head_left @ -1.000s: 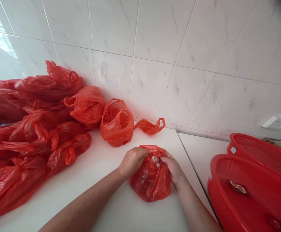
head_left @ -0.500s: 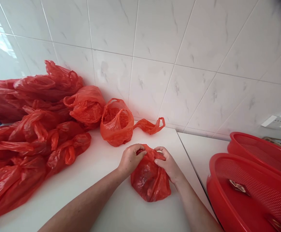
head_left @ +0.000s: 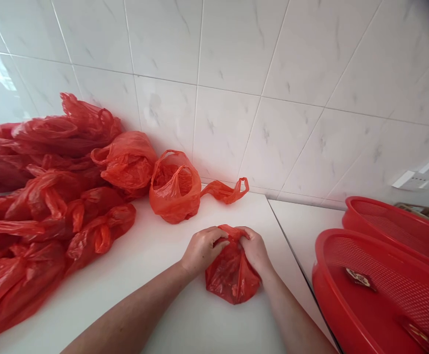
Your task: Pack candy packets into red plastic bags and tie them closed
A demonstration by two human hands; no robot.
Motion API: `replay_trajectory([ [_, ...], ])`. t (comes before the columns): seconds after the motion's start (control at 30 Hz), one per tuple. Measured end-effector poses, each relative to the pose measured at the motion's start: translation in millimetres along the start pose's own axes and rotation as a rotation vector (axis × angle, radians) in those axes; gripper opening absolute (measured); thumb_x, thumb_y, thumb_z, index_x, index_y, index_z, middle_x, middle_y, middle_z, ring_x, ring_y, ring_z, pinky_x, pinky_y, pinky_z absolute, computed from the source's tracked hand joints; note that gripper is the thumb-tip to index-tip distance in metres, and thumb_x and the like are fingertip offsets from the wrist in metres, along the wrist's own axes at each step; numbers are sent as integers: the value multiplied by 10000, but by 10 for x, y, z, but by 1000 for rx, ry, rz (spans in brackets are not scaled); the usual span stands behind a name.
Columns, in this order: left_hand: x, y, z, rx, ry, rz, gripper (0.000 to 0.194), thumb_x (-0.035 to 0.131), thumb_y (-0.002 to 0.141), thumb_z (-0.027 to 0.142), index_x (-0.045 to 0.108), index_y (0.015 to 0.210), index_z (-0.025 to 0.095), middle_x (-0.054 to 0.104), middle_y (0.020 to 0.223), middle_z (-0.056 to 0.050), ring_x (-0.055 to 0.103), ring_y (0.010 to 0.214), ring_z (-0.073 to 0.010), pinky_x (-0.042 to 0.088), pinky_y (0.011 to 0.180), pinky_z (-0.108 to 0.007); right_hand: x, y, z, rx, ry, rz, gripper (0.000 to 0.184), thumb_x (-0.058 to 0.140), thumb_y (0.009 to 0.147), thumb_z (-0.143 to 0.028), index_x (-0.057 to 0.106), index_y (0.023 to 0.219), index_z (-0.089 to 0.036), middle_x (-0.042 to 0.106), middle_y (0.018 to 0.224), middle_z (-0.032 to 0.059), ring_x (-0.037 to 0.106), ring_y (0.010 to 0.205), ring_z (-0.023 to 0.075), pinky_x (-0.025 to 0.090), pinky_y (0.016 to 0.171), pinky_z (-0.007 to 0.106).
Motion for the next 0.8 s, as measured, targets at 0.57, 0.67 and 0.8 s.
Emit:
replay_trajectory([
  [0.57,210,-31,51,309,385,-98,279,434,831,62,676,816,201,568,714,-15,492,646,-136,419,661,-272,-271,141,167,108,767,-74,341,746,653,-163,624,959,-251,648,765,-21,604,706,123,502,698,265],
  [0.67,120,3,-23,293,374,-57,304,436,808,17,674,827,205,594,723,-18,516,675,-142,414,680,-275,-537,211,267,104,791,59,363,767,606,-144,606,916,-243,636,735,-30,596,675,107,516,660,242],
  [0.8,-140,76,-191,217,334,64,231,464,870,110,674,872,206,610,767,-29,542,712,-145,414,653,-258,-893,274,422,81,775,264,413,783,542,-90,580,870,-238,635,699,-50,584,608,71,491,549,155],
])
Point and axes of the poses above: each hand's wrist, its own y-axis towards the middle knuckle, its own x-axis out of the palm, z = x × y, the point moved 10 cm from there along y, towards the middle knuckle
